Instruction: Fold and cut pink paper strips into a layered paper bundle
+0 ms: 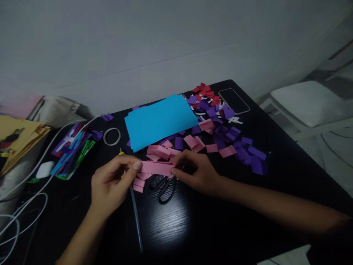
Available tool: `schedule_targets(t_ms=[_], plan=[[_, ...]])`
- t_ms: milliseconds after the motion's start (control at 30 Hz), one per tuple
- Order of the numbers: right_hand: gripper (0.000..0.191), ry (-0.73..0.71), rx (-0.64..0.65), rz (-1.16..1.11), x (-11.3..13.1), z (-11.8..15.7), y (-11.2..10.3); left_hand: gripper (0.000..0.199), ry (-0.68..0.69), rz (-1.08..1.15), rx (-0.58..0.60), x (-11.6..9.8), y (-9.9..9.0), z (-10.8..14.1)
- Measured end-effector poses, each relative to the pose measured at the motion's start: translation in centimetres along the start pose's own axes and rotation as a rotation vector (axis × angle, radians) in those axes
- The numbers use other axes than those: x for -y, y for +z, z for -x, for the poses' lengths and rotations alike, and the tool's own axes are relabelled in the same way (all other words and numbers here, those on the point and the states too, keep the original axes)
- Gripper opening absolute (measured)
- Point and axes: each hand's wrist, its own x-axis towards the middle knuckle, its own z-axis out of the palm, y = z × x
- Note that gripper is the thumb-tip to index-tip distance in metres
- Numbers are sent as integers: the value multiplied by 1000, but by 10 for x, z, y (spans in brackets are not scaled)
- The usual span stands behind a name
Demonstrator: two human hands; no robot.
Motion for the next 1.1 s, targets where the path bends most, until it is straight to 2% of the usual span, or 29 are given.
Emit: schedule_targets(t_ms=[100,200,300,600,667,767,867,1100], plan=[[8,-20,14,9,2,-3,-2,2,54,-42,1,-2,-1,-1],[12,56,0,-117,2,-4,-2,3,66,-47,-3,-3,-1,-2],[14,112,-35,-188,2,-4,-1,2,48,-24,-19,-4,0,-1],[25,149,-121,-278,2,-4,0,7,-71,17,-105,-1,5,1],[29,212,-97,-336,2,-5,1,7,-92,28,-112,-1,8,1],[36,355,20,-457,2,-6,2,6,-116,53,-97,-2,13,2],[32,451,92,-468,2,-6,2,6,-124,65,-80,-3,16,3],[27,456,109,-424,0,-9,-2,8,-168,82,-112,-5,14,2]])
